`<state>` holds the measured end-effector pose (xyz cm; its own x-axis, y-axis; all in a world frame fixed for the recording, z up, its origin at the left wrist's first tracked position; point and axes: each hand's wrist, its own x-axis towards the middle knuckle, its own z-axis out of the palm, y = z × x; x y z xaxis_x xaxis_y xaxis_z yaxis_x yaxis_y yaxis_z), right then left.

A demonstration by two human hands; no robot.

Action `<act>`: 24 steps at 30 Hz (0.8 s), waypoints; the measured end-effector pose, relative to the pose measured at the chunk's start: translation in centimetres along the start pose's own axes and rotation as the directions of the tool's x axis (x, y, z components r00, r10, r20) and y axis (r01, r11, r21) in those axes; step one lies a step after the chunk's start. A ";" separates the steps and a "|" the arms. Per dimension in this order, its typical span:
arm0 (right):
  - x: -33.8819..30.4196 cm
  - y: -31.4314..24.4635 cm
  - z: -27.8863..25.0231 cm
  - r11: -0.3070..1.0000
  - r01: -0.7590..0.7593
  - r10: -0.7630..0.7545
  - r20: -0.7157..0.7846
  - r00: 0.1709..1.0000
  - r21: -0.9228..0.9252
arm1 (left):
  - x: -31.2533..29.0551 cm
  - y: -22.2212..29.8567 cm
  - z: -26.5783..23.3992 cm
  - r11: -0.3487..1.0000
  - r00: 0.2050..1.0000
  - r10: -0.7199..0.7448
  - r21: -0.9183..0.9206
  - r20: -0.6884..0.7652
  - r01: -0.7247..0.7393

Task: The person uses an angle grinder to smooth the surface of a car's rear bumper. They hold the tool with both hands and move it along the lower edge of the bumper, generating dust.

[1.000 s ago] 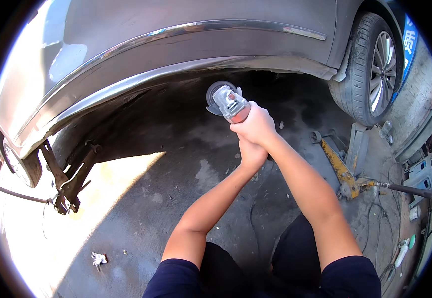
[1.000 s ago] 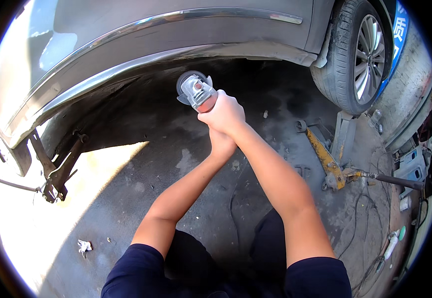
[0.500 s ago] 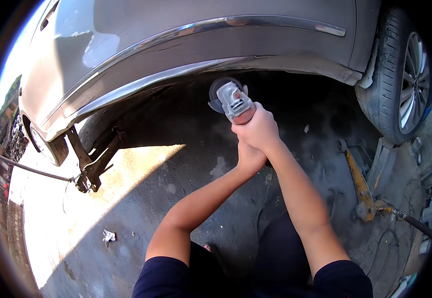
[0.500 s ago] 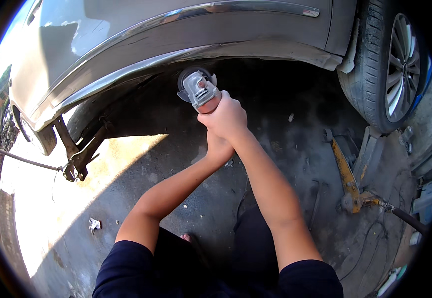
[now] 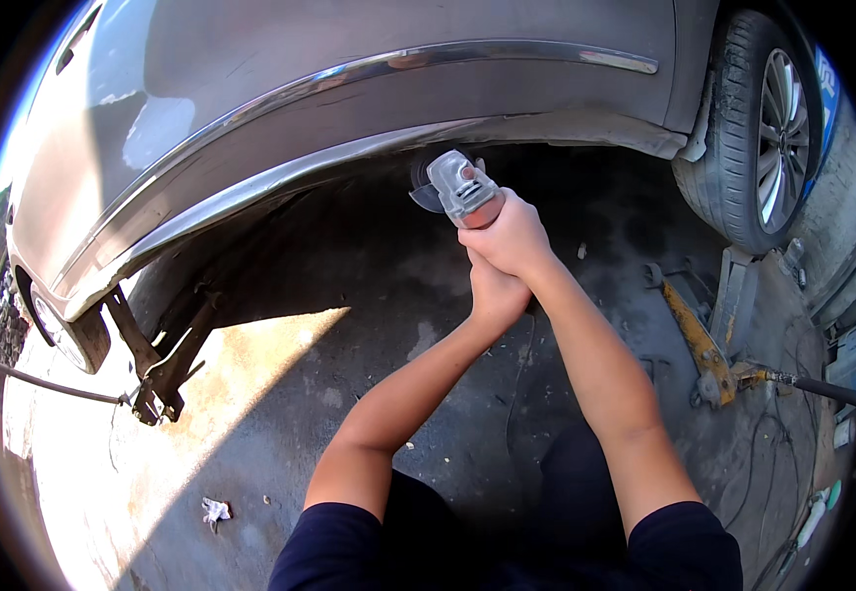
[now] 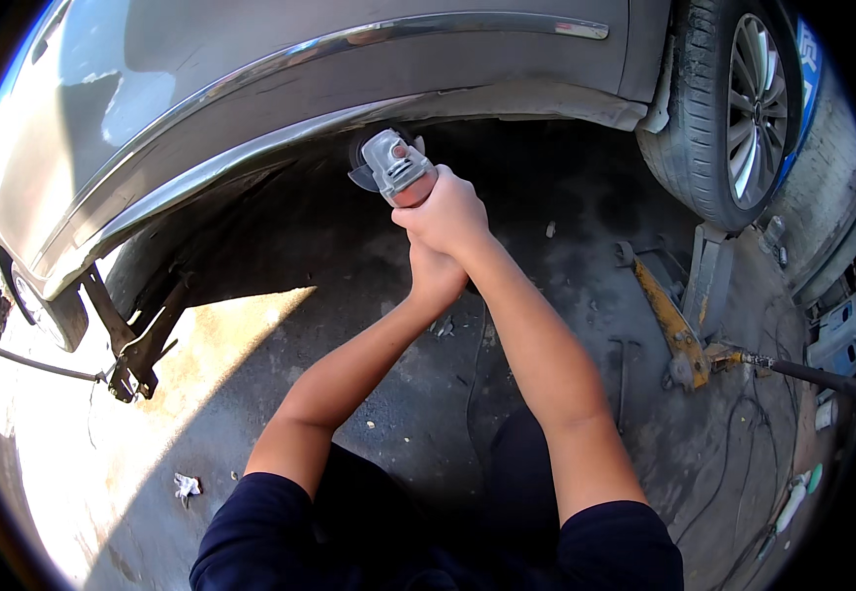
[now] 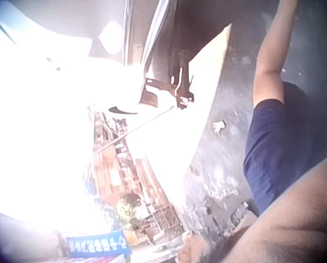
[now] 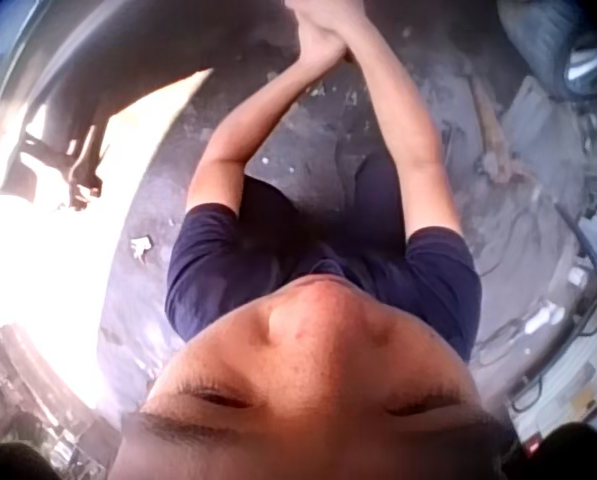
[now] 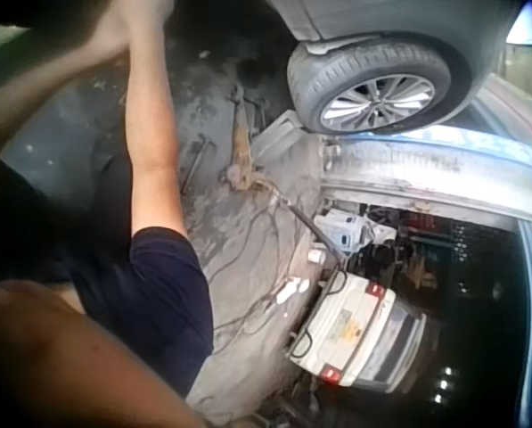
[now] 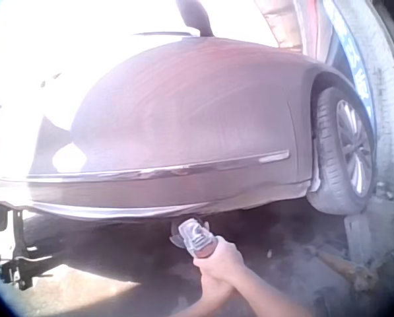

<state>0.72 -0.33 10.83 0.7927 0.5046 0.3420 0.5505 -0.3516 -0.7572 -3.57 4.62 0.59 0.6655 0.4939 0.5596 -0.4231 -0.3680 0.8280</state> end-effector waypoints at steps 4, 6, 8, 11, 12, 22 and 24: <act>0.0 0.0 0.7 0.999 0.032 -0.032 -0.018 0.999 0.010 | 0.0 0.0 -0.6 1.000 1.000 0.004 -0.011 -0.019 -0.004; 0.0 0.0 1.1 0.999 0.030 -0.029 -0.026 0.999 0.015 | -0.3 0.2 -0.9 1.000 0.999 -0.025 -0.008 -0.023 0.025; -0.1 0.3 1.4 0.999 0.034 -0.032 -0.046 0.998 0.036 | -0.4 0.5 -1.1 0.997 0.997 -0.076 -0.003 -0.035 0.076; -0.2 1.2 1.6 0.992 0.052 -0.041 -0.098 0.994 0.117 | -0.6 1.3 -1.2 0.998 0.998 -0.058 0.022 -0.038 0.059; -0.3 1.2 1.7 0.990 0.056 -0.043 -0.106 0.993 0.127 | -0.6 1.3 -1.3 0.997 0.997 -0.070 0.016 -0.035 0.071; 0.0 2.2 1.2 0.979 0.082 -0.060 -0.121 0.991 0.185 | -0.3 0.6 -0.7 0.996 0.996 -0.092 -0.004 -0.018 0.092; 0.3 1.9 1.1 0.993 0.043 -0.033 -0.089 0.995 0.114 | -0.3 0.8 -0.3 0.996 0.995 -0.093 -0.021 -0.031 0.092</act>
<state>1.76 0.02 8.91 0.7945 0.4434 0.4149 0.5504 -0.2374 -0.8004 -4.33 4.41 1.07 0.6829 0.5498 0.4811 -0.3726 -0.3043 0.8767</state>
